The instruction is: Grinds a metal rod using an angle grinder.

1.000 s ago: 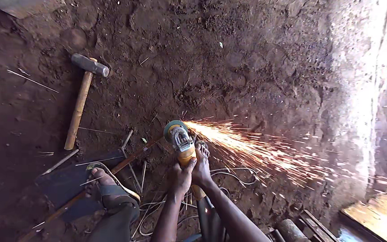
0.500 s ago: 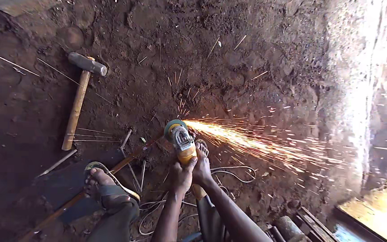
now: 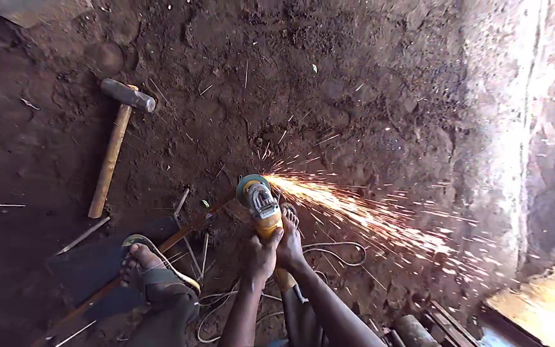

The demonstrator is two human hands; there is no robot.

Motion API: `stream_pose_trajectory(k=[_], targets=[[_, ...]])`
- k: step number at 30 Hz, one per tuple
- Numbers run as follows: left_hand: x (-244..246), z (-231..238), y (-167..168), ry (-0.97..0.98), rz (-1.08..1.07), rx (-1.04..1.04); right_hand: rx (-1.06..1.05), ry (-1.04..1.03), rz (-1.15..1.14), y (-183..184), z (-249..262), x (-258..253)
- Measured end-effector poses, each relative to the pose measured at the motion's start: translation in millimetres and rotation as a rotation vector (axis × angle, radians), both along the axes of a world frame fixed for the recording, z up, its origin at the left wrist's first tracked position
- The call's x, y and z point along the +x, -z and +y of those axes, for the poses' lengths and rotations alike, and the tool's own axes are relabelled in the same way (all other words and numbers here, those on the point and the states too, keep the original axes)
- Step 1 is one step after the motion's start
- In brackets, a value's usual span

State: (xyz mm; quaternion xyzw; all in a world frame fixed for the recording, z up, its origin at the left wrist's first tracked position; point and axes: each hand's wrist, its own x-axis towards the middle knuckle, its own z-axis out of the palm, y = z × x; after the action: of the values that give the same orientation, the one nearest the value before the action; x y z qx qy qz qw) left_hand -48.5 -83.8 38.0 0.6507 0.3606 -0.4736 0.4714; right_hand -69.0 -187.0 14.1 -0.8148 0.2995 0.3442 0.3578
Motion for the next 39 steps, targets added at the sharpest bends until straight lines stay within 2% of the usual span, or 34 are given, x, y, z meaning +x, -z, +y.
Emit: stream_pose_trajectory(k=[6,11,13,19,26,32,39], targets=[[2.6,3.9,1.0,-0.028,0.006,0.006,0.007,-0.002,0.020,1.3,5.8,4.2],[6.6,-1.0,1.6,0.094,0.031,0.022,-0.020,0.049,0.037,-3.4,1.4,5.3],[9.2,-7.4,-0.2,0.085,0.029,0.003,-0.027,0.069,0.037,-4.7,-3.9,4.6],[0.2,-14.0,-8.1,-0.026,-0.033,0.062,0.067,-0.068,0.094,-8.8,-14.9,12.0],[8.6,-8.3,-6.1,0.073,0.008,0.087,0.057,-0.047,0.077,-3.9,-10.6,15.5],[3.6,-10.3,-9.4,-0.022,-0.014,0.095,0.096,-0.182,0.226,-14.3,-15.2,30.7],[-0.2,0.5,-3.0,-0.086,-0.015,0.036,0.014,-0.110,0.193,-11.1,1.7,22.6]])
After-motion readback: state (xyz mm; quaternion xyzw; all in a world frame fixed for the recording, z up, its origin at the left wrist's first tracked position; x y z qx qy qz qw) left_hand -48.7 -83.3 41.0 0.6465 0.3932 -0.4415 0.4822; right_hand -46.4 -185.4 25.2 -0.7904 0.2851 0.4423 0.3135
